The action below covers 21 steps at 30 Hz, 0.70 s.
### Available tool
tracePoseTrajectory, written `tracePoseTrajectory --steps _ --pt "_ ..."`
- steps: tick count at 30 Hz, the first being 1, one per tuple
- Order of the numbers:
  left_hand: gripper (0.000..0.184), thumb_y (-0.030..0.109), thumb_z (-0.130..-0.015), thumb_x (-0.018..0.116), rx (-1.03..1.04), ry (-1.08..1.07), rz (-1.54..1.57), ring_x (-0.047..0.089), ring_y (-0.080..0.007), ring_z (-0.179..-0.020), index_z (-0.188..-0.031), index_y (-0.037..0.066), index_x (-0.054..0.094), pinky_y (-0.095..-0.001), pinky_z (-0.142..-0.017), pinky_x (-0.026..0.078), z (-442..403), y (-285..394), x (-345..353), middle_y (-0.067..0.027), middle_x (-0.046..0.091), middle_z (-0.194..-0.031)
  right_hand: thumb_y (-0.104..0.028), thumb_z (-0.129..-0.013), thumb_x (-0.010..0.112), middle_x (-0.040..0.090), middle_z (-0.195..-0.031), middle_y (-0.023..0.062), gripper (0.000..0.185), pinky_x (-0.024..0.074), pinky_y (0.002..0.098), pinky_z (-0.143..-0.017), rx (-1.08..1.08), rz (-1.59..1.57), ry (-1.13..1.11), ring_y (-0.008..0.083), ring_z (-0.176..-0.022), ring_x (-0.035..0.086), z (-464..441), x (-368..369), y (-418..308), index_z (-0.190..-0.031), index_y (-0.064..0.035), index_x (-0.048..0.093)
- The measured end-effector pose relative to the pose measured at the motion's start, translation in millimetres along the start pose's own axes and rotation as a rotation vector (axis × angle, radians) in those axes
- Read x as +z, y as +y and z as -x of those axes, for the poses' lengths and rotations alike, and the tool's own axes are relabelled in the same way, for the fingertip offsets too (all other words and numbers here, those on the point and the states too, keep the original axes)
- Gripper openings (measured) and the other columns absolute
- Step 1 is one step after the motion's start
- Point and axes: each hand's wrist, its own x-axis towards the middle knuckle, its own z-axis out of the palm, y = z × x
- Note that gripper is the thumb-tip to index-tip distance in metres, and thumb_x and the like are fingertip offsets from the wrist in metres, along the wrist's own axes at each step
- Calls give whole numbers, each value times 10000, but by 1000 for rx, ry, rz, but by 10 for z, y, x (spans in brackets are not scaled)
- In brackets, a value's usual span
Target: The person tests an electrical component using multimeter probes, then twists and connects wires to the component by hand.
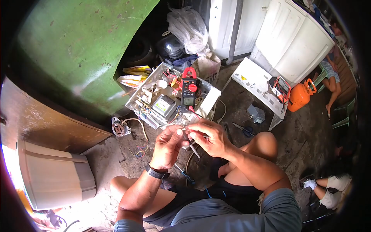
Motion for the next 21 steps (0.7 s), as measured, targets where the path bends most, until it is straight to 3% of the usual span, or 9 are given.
tracePoseTrajectory --steps 21 --pt "175 128 -1015 624 0 12 -13 703 -178 -951 -1152 27 664 -292 -780 612 3 6 18 -89 719 -1064 -24 -935 638 690 -972 122 184 565 363 -759 -7 -2 -3 278 -876 705 -3 5 -2 -1117 -16 663"
